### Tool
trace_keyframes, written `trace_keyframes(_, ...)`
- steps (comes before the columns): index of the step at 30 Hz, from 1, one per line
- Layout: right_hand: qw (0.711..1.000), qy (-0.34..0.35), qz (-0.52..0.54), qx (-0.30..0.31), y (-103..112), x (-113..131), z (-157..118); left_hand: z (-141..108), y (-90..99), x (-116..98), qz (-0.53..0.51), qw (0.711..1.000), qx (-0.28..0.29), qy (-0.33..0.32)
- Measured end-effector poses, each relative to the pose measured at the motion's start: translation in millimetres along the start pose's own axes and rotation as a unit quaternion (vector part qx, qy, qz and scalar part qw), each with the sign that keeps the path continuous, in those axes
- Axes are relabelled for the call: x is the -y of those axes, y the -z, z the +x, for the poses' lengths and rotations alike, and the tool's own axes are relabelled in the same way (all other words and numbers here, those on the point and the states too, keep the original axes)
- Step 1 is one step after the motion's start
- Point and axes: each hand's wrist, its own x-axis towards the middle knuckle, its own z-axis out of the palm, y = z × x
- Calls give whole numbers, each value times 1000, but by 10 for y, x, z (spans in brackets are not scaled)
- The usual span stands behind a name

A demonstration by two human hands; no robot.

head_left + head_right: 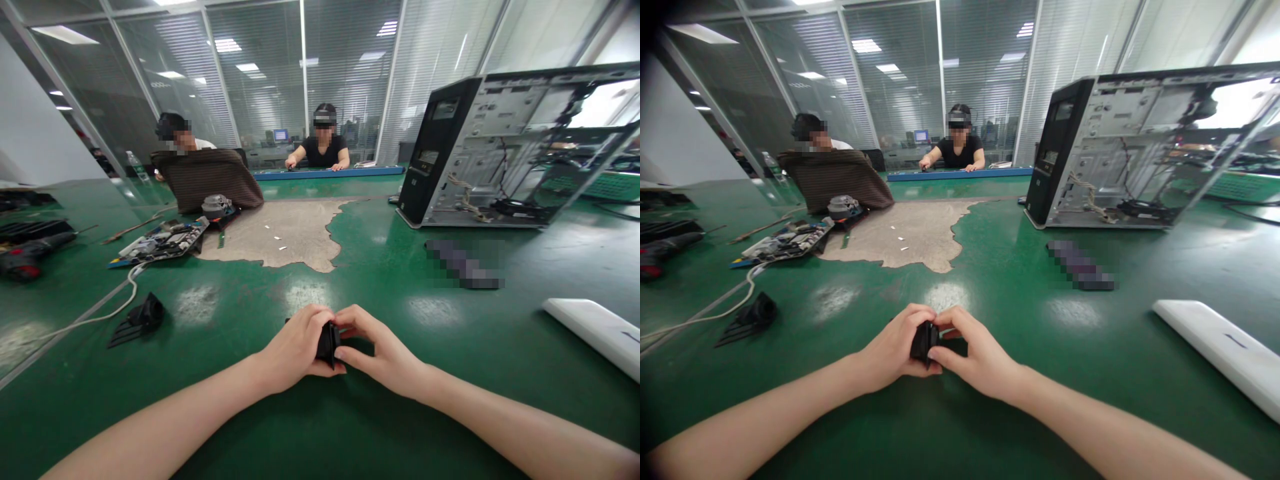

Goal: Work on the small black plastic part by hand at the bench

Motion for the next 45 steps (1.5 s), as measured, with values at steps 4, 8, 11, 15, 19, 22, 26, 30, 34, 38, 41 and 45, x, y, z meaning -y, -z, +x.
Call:
trace_keyframes(4,1000,18,-9,5,8,16,-15,5,16,-17,6,1000,6,-7)
trace_keyframes(8,1000,27,4,2,-1,4,-19,6,17,-13,6,1000,4,-10)
trace_keyframes(11,1000,21,20,-5,-11,-10,-9,11,11,-2,4,1000,2,-6)
trace_keyframes(15,1000,-1,20,-5,-18,-6,-4,14,0,6,1,1000,-4,-2)
trace_keyframes(19,1000,0,-1,-4,-10,11,-6,-2,-14,12,-2,1000,-6,-5)
trace_keyframes(22,1000,4,-11,1,-2,23,-7,-11,-14,12,0,1000,-5,-3)
trace_keyframes(26,1000,23,-16,0,0,34,-15,-1,7,-4,4,1000,-3,-8)
trace_keyframes(30,999,32,-20,4,-5,28,-32,17,26,-19,8,1000,-1,-16)
trace_keyframes(34,999,32,-3,-4,-22,2,-31,14,18,-10,7,1000,-1,-14)
trace_keyframes(38,1000,2,20,-3,-31,-6,-15,-1,4,1,6,1000,-1,-8)
trace_keyframes(41,1000,-9,16,4,-21,5,-13,-4,5,-2,5,1000,-1,-5)
trace_keyframes(45,1000,13,4,4,-10,15,-31,1,21,-19,5,1000,-1,-5)
